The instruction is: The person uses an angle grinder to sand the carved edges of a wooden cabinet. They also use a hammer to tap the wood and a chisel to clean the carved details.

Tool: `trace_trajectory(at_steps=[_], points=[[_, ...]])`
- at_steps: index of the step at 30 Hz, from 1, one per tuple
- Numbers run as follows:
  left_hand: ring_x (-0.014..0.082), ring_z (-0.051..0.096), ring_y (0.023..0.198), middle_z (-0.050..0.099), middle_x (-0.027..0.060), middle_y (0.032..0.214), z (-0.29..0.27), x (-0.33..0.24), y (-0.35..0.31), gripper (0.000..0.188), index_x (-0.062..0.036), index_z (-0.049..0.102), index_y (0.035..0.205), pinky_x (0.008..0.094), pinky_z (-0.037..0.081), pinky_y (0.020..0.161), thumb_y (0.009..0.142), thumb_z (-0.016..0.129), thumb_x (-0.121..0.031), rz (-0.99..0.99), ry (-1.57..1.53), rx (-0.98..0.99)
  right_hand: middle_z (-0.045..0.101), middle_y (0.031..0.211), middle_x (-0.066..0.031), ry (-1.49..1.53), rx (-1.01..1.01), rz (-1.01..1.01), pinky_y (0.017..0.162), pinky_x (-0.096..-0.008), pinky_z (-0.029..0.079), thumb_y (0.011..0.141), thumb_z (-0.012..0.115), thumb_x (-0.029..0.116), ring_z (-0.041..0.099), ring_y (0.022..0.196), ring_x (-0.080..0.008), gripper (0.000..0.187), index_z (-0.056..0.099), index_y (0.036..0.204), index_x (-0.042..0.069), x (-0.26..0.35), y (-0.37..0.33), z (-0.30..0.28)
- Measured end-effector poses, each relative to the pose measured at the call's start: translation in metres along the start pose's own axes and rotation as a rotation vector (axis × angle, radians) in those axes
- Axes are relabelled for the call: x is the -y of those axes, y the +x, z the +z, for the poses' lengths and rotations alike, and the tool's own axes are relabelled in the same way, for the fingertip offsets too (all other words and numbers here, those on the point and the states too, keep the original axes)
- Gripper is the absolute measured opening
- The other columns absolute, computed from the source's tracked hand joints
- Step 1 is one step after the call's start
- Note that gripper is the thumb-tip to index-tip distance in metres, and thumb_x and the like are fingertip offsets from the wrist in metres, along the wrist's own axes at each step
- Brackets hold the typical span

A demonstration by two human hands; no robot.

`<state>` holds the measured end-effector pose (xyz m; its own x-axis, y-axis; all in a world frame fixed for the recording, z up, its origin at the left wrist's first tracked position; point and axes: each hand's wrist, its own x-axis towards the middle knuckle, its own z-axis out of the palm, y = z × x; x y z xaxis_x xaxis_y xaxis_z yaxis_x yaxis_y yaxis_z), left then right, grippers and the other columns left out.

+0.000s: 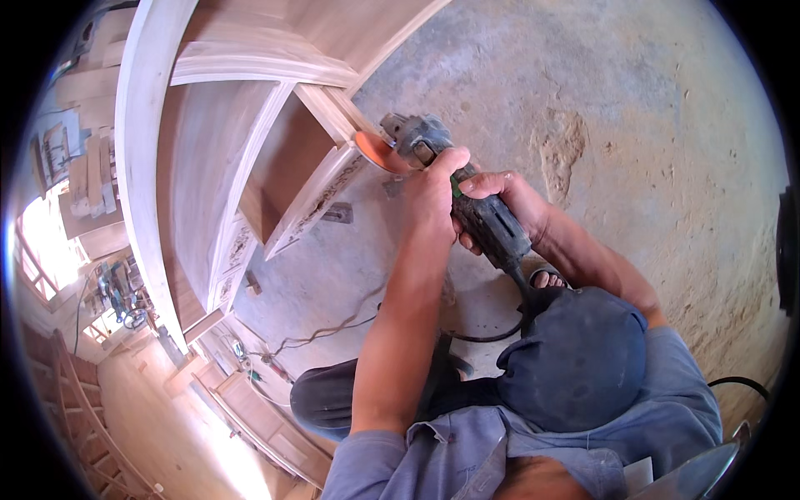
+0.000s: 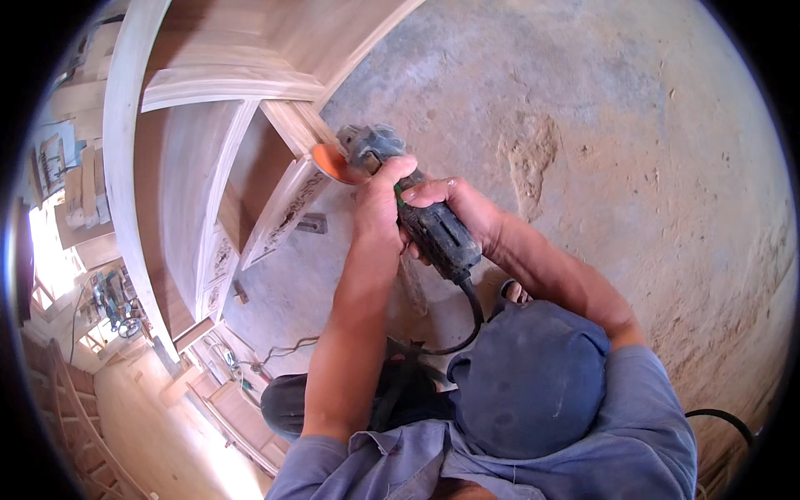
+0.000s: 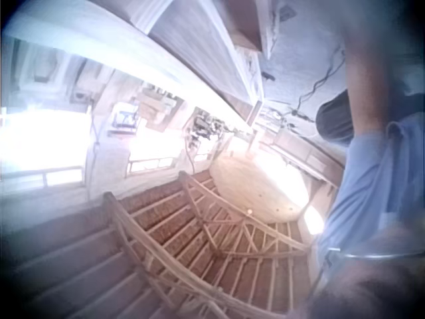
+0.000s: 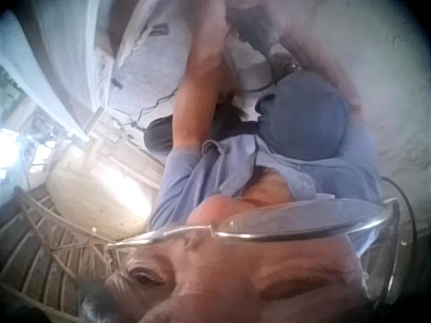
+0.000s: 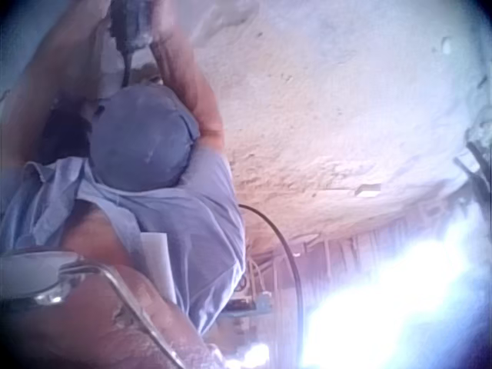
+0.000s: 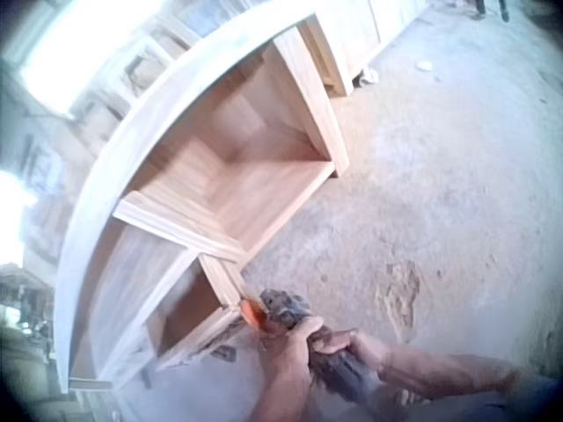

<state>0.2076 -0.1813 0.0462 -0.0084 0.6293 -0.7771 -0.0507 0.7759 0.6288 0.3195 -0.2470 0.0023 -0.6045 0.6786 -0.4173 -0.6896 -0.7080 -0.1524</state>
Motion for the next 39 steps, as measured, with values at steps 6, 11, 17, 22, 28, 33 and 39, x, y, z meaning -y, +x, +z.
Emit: trace_trajectory(at_steps=[6,11,17,22,28,33,39], points=[[0.0218,0.062,0.061,0.062,0.0078,0.077,-0.015,0.02,0.048,0.034,-0.0062,0.062,0.094,0.0348,0.052,0.056,0.08,0.073,-0.035,-0.241,0.137,-0.01,0.067,0.083,-0.0204,0.027,0.015,-0.018,0.057,-0.0412,0.055,0.09,0.055,0.035,0.067,0.064,-0.0311,0.042,0.061,0.103,-0.004,-0.007,0.025,-0.032],[0.0219,0.062,0.062,0.063,0.0092,0.078,-0.006,0.011,0.018,0.027,-0.0018,0.062,0.091,0.0367,0.053,0.056,0.081,0.072,-0.025,-0.085,0.001,0.022,0.068,0.085,-0.0208,0.041,0.02,0.027,0.058,-0.0421,0.058,0.09,0.058,0.033,0.069,0.066,-0.0318,0.038,0.06,0.105,-0.002,-0.002,0.007,-0.014],[0.0219,0.063,0.063,0.064,0.0089,0.079,-0.002,0.001,0.002,0.024,-0.0016,0.062,0.09,0.0369,0.053,0.057,0.082,0.071,-0.023,-0.02,-0.005,0.039,0.068,0.087,-0.0208,0.034,0.052,0.021,0.059,-0.0421,0.058,0.09,0.058,0.033,0.069,0.067,-0.0316,0.039,0.06,0.105,-0.003,0.004,-0.003,-0.004],[0.0223,0.061,0.062,0.062,0.0068,0.08,-0.002,0.008,0.028,0.029,-0.0053,0.061,0.093,0.0379,0.053,0.057,0.08,0.072,-0.029,-0.191,0.084,-0.066,0.068,0.085,-0.0205,0.045,0.052,-0.008,0.057,-0.0417,0.057,0.09,0.059,0.033,0.069,0.066,-0.0317,0.039,0.06,0.105,-0.003,0.0,0.018,-0.026],[0.0218,0.063,0.065,0.064,0.0084,0.081,-0.005,0.002,0.005,0.028,-0.0046,0.063,0.091,0.0358,0.054,0.06,0.081,0.072,-0.028,-0.045,0.01,0.048,0.069,0.085,-0.02,0.014,0.049,0.013,0.059,-0.0421,0.058,0.09,0.059,0.034,0.069,0.066,-0.0317,0.041,0.061,0.104,-0.004,0.004,-0.001,-0.003],[0.0201,0.062,0.061,0.065,0.0084,0.078,-0.008,-0.002,0.002,0.026,-0.0028,0.066,0.085,0.0333,0.048,0.05,0.082,0.071,-0.028,-0.042,0.06,0.017,0.069,0.085,-0.0202,0.014,0.053,0.043,0.061,-0.0426,0.058,0.09,0.058,0.036,0.069,0.066,-0.0314,0.042,0.062,0.103,-0.004,0.006,-0.002,0.0],[0.0251,0.062,0.061,0.062,0.0101,0.081,-0.017,0.029,0.061,0.048,-0.0045,0.057,0.102,0.0387,0.049,0.052,0.077,0.072,-0.043,-0.178,0.163,-0.013,0.067,0.083,-0.0197,0.053,-0.022,0.002,0.058,-0.0435,0.056,0.091,0.057,0.035,0.068,0.065,-0.0322,0.039,0.061,0.102,-0.003,-0.003,0.025,-0.034]])
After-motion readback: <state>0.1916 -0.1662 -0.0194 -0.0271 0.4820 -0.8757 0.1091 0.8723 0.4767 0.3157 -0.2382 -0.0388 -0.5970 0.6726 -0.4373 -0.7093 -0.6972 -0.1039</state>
